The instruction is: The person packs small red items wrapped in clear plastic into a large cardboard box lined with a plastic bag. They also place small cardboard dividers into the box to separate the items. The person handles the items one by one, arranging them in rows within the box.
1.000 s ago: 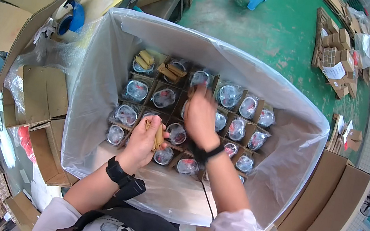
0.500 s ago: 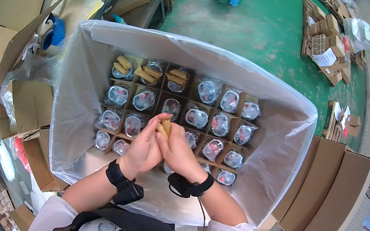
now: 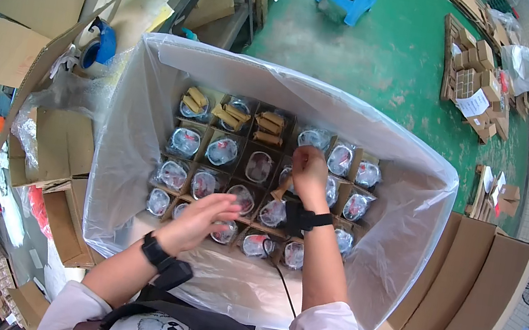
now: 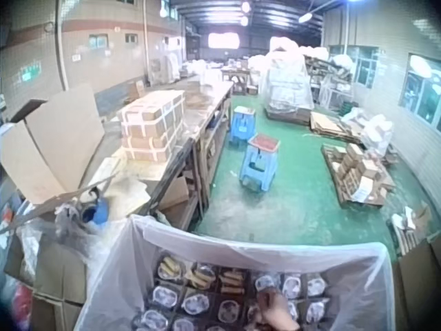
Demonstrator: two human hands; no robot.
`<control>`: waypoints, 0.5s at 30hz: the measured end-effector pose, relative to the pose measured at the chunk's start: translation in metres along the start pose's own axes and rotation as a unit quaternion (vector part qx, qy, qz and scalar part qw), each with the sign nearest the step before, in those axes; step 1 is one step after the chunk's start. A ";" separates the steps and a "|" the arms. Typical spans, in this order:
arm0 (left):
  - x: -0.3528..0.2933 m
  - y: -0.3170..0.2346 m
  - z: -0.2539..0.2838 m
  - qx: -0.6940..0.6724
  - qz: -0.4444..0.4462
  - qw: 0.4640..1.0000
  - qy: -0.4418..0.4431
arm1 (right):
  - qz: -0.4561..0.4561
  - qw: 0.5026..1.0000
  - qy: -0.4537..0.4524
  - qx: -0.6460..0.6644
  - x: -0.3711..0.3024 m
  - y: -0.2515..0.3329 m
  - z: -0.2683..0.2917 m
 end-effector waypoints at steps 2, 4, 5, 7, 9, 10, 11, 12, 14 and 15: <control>-0.035 -0.009 0.008 0.015 -0.024 0.999 0.021 | 0.134 0.988 0.013 -0.077 -0.011 0.003 0.003; -0.064 -0.021 0.013 0.049 -0.058 0.997 0.034 | 0.156 0.966 0.083 -0.189 -0.023 -0.010 -0.018; -0.072 -0.022 0.018 0.058 -0.059 0.996 0.033 | 0.165 0.948 0.120 -0.243 -0.032 -0.015 -0.028; -0.087 -0.023 0.028 0.068 -0.072 0.995 0.023 | 0.229 0.913 0.168 -0.291 -0.043 0.015 -0.029; -0.099 -0.015 0.038 0.063 -0.073 0.995 -0.010 | 0.239 0.931 0.197 -0.191 -0.041 0.024 -0.026; -0.104 -0.012 0.042 0.060 -0.080 0.995 -0.019 | 0.235 0.935 0.160 -0.212 -0.028 0.028 -0.026; -0.107 -0.011 0.045 0.057 -0.086 0.994 -0.029 | 0.230 0.941 0.127 -0.212 -0.014 0.033 -0.025; -0.111 -0.009 0.046 0.037 -0.085 0.995 -0.037 | 0.224 0.947 0.096 -0.209 -0.003 0.055 -0.027; -0.111 -0.006 0.044 0.042 -0.081 0.995 -0.036 | 0.203 0.938 0.094 -0.264 0.022 0.068 -0.045; -0.108 -0.007 0.041 0.047 -0.079 0.995 -0.032 | 0.187 0.921 0.124 -0.319 0.037 0.055 -0.064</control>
Point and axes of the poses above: each hand's wrist, its own x-axis towards the middle knuckle, its own z-axis out of the back of the hand, y = z × x, the point moved 7 cm from there along x, towards the middle knuckle, and after that the axes turned 2 degrees about -x, right-handed, at the moved point
